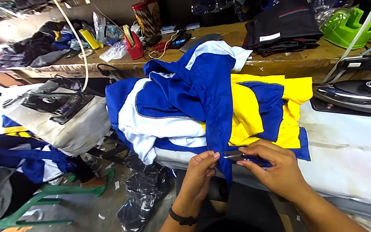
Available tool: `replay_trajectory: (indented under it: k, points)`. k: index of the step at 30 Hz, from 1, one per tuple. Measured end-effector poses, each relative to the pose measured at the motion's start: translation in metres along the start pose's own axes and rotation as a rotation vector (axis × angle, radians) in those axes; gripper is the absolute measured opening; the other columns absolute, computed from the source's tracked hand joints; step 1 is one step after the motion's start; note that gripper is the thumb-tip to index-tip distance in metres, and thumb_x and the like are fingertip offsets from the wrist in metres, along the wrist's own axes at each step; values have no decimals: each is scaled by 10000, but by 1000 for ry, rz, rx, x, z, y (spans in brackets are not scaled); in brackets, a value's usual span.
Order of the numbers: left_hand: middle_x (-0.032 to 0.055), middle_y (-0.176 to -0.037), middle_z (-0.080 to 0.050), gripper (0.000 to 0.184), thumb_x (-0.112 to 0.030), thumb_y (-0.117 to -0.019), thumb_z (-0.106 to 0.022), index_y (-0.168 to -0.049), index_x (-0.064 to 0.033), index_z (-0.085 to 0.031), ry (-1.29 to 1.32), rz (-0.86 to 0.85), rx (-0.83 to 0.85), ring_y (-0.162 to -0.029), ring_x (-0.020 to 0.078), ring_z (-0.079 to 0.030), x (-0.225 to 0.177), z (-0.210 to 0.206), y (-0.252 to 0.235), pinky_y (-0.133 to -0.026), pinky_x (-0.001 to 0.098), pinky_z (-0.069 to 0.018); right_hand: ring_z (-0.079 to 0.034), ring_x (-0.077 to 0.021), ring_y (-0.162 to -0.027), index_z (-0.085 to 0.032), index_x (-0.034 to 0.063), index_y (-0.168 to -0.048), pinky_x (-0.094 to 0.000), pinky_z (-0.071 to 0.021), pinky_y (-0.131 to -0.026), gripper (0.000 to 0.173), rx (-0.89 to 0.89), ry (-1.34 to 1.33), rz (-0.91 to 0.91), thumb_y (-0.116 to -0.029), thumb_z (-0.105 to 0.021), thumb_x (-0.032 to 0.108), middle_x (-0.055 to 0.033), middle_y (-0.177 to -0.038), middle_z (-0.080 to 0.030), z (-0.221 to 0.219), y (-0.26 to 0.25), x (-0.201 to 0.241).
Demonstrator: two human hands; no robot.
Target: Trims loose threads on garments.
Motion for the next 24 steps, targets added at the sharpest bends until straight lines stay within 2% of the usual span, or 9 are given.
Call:
replay_trajectory:
  k: [6,9,10,13,14,16,19,24]
  points:
    - [-18,-656,-581,204,-64,-987,-565,-836,-36,-699,36,52,-2,-540,-3,-502,2,-1,0,-490,139,-397,-686,-104,-843,-792,135,-998,-289,-510,-713,268,-27,133,112,-1001,-649,361,-17,-925,-756,4,-1,6]
    - [-14,-655,-583,202,-65,-987,-567,-834,-37,-696,56,59,3,-536,0,-504,2,-1,0,-489,140,-401,-680,-101,-813,-789,133,-965,-286,-494,-690,260,-38,128,127,-1005,-648,347,-14,-899,-755,4,-2,6]
    - [-17,-653,-580,203,-70,-988,-568,-831,-42,-693,52,50,5,-533,-2,-498,2,-1,0,-488,139,-397,-672,-85,-806,-786,125,-967,-269,-490,-681,257,-35,83,97,-998,-657,345,-14,-896,-749,3,-2,5]
    - [-43,-665,-579,196,-65,-985,-573,-845,-64,-710,-61,-72,-5,-545,-23,-474,1,-4,2,-497,132,-369,-621,21,-820,-760,87,-1047,-130,-507,-686,303,-20,-83,-66,-958,-692,368,16,-942,-703,2,-2,1]
    - [-41,-690,-619,194,-51,-980,-580,-859,-61,-731,-110,-126,-19,-555,-31,-484,0,-5,4,-504,130,-371,-623,25,-833,-756,75,-1061,-125,-511,-694,319,-25,-104,-85,-952,-700,370,10,-954,-702,1,-1,1]
    - [-20,-771,-681,182,-21,-974,-587,-891,-45,-747,-162,-192,-18,-588,-37,-510,0,-8,6,-522,126,-386,-648,-2,-867,-762,79,-1061,-155,-530,-726,322,-38,-86,-55,-956,-702,377,-5,-967,-718,-2,1,2]
    - [2,-840,-713,173,5,-969,-586,-919,-24,-750,-181,-217,-17,-618,-34,-538,1,-8,6,-540,127,-413,-670,-72,-876,-772,101,-1061,-250,-531,-742,312,-57,15,18,-975,-678,386,-26,-960,-734,-5,5,4]
    - [42,-983,-731,161,15,-961,-600,-916,-6,-753,-248,-285,-20,-810,16,-647,1,-9,6,-696,163,-526,-689,-108,-862,-782,120,-1025,-284,-530,-722,279,-80,110,65,-999,-649,364,-28,-928,-749,-4,4,4]
Point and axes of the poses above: each hand's wrist, its own y-axis away from the middle knuckle, its own z-axis out of the back of the hand, x = y × z, the point moved 3 cm from there along -y, towards the middle knuckle
